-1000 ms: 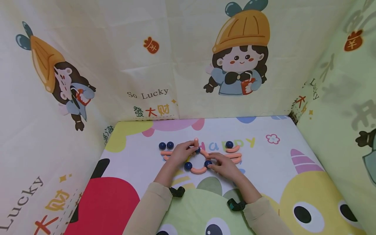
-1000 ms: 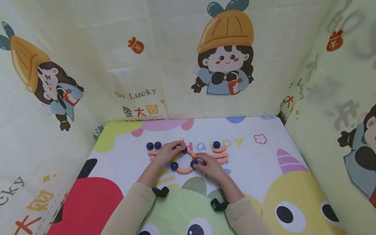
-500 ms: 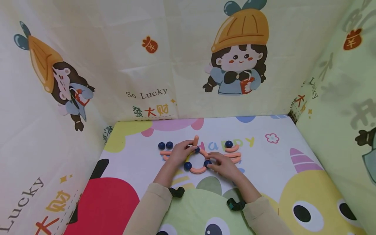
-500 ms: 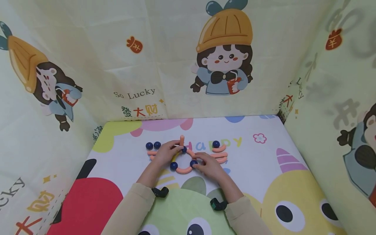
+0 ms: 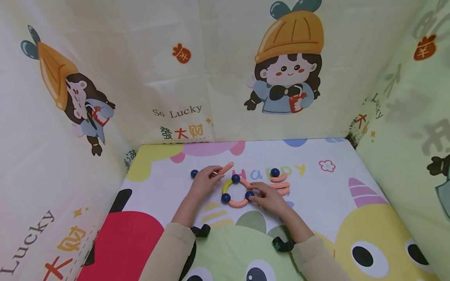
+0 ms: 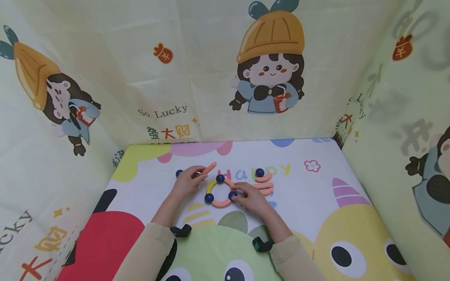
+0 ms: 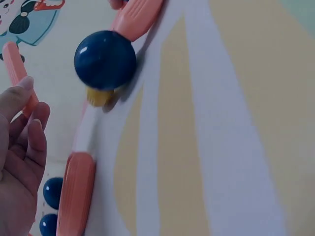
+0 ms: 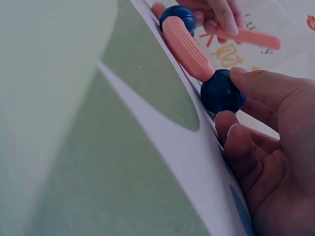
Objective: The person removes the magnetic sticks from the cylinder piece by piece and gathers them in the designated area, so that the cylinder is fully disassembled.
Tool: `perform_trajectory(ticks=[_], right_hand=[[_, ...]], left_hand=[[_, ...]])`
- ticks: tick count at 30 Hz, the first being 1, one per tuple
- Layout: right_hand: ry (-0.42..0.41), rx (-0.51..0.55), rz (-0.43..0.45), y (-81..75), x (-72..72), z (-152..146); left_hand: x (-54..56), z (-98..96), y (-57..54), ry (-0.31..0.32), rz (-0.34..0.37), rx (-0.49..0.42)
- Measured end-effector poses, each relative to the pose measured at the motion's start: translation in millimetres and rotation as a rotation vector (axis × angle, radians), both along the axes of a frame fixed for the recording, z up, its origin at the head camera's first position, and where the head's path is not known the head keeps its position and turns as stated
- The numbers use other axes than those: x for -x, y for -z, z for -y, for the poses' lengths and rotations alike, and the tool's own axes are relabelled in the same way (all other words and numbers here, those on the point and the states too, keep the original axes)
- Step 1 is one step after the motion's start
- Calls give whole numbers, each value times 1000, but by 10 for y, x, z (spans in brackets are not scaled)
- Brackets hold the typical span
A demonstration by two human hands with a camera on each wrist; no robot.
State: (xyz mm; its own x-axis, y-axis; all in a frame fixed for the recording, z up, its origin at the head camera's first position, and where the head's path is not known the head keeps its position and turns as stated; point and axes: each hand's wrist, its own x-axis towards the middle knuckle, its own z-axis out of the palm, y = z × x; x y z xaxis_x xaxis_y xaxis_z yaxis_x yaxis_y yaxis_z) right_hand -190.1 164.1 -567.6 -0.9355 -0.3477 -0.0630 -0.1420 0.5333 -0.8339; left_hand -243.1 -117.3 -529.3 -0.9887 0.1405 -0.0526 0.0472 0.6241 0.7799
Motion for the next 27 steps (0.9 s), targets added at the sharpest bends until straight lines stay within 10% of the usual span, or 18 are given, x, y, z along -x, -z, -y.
perform_trajectory(ticks=[10,18,27], right_hand=[[1,8,-1,23,9,-7],[-4,5,-20,36,13,-3],[24,-17,15,39,15,-2]], left_hand=[[-242,383,60,-45,-29,31],[-502,707,160,45,-77,55],[-573,853,214,36,-22,117]])
